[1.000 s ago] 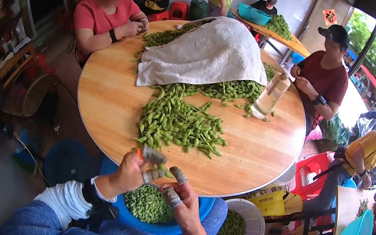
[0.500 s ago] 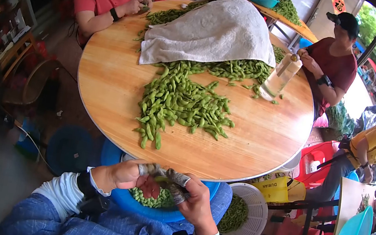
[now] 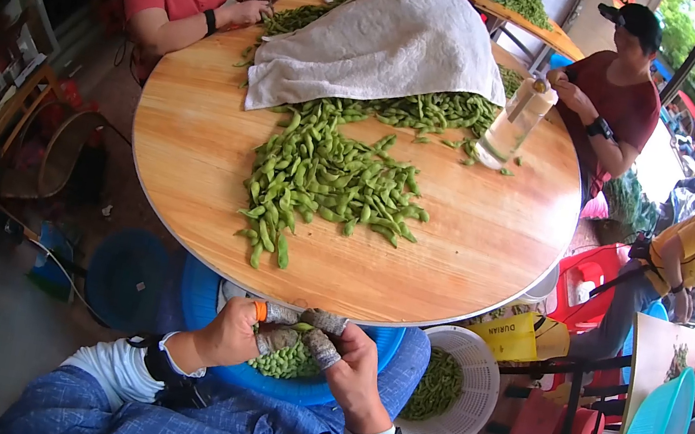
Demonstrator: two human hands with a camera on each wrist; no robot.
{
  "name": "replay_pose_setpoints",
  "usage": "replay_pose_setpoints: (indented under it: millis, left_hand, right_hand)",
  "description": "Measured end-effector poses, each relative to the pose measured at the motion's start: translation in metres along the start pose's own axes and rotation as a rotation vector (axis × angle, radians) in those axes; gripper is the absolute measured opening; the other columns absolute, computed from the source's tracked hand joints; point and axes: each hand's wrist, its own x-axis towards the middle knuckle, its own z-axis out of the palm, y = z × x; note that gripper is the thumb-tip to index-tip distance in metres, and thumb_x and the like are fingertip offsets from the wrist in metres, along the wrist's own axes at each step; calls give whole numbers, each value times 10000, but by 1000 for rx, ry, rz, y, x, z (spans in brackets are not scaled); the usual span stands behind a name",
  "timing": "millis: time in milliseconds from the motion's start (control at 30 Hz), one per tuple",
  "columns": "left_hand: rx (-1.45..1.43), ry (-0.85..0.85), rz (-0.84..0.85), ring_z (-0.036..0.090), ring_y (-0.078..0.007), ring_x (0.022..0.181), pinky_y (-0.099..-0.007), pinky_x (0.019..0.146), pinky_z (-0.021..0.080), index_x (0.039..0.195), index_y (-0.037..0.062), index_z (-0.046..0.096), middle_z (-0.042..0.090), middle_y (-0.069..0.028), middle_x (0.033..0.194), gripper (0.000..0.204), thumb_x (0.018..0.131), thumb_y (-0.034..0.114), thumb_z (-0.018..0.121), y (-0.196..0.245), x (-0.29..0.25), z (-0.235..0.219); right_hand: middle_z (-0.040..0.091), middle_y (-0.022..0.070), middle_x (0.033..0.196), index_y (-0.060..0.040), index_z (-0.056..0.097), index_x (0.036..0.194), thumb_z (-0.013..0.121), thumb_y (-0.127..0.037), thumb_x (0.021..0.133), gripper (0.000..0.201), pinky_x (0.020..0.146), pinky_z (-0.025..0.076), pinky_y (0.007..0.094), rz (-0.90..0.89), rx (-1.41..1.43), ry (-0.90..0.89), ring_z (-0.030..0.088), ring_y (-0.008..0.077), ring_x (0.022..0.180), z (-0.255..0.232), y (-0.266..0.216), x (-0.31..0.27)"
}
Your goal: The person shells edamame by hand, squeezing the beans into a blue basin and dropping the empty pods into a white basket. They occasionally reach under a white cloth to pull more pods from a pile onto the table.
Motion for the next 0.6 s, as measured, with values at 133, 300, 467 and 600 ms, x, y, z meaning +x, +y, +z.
replay_pose_setpoints:
  millis: [133,300,467,600]
  left_hand:
    - [133,100,50,567,-281,697,-308,639,457,879,-18,562,566,-136,783,261,653,70,660,-8,-2,-2]
    - [396,215,310,533,-268,649,-332,568,445,814,0,547,534,-103,751,258,587,57,656,-15,-3,-6]
    - [622,102,448,518,-236,671,-337,546,445,794,-3,553,529,-85,818,262,549,55,625,-10,-3,-12]
    - [679,88,531,512,-223,657,-329,534,446,747,-11,558,525,-78,813,194,567,45,606,-6,-2,-13]
  right_hand:
    - [580,40,913,25,512,1043,549,-53,808,251,783,420,238,-9,-18,143,538,113,850,9,4,1]
    - [593,34,848,-1,556,969,550,-131,810,205,634,401,195,172,-4,101,517,85,713,-6,6,-4]
    - [601,41,828,-14,565,952,557,-160,804,208,602,400,189,266,68,79,521,83,695,-3,3,-4]
    - [600,35,817,-16,568,944,557,-163,805,202,596,402,188,285,67,86,528,79,696,-1,5,-3]
